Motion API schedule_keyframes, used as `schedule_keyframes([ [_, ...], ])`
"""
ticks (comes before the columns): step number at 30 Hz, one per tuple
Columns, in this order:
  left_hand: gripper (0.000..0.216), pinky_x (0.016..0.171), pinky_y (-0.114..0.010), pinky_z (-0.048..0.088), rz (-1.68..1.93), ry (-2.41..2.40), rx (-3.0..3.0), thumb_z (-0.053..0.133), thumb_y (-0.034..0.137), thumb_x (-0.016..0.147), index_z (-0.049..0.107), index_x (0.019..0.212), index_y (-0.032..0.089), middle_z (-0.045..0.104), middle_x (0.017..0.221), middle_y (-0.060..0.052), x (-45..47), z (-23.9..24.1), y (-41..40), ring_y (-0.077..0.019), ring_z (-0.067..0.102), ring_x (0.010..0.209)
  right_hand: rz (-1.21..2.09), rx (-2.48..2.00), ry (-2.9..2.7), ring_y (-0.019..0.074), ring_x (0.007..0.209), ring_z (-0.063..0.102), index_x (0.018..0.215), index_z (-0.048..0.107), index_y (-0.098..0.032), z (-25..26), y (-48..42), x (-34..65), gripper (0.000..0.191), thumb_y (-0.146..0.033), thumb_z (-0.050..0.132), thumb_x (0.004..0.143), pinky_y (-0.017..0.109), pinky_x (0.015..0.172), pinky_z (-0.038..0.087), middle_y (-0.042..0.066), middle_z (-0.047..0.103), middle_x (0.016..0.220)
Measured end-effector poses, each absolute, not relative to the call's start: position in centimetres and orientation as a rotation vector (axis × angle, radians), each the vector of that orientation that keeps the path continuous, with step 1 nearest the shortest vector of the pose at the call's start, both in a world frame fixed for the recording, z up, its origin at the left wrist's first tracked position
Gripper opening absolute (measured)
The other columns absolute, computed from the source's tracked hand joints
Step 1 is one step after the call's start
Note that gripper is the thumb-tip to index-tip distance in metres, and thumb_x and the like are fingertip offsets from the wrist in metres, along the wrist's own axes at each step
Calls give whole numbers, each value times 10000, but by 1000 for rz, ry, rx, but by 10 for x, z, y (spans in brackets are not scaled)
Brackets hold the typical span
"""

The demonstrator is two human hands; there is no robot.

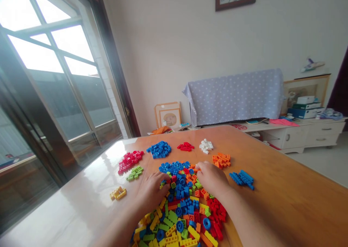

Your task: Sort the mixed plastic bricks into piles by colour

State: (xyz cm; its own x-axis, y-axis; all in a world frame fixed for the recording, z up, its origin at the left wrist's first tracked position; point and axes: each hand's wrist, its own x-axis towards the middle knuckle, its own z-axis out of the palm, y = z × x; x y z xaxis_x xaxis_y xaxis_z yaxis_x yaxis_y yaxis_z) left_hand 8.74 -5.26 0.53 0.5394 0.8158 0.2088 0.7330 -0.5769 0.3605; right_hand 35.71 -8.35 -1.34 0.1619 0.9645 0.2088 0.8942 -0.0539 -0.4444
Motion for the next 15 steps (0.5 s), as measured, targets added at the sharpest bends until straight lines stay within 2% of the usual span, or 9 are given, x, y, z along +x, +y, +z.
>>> schedule_keyframes([
  [3,189,893,-351,444,514,1253,2572,547,277,890,672,1030,270,673,1054,-36,88,2,-52,-243,597,1035,159,-2098,-1761,196,857,613,970,701,-258,-13,-85,358,217,-245,518,854,269,655,311,55,668,985],
  [6,182,891,-339,439,523,1206,2591,536,281,904,668,1029,269,669,1055,-37,89,0,-52,-235,595,1032,221,-2109,-1844,176,789,589,855,703,-242,-8,-89,352,192,-239,512,850,271,628,279,48,640,916],
  [12,181,889,-337,432,512,1197,2631,532,275,909,670,1025,275,669,1057,-35,89,-1,-52,-230,594,1026,411,-1837,-1967,139,767,577,855,739,-265,-5,-94,339,220,-178,547,794,247,657,317,7,637,909],
  [15,194,894,-337,436,511,1185,2643,523,267,911,668,1039,278,666,1061,-40,88,-2,-51,-230,595,1030,456,-1805,-1982,126,744,575,774,727,-239,-7,-94,341,202,-141,551,757,238,656,331,2,640,895],
])
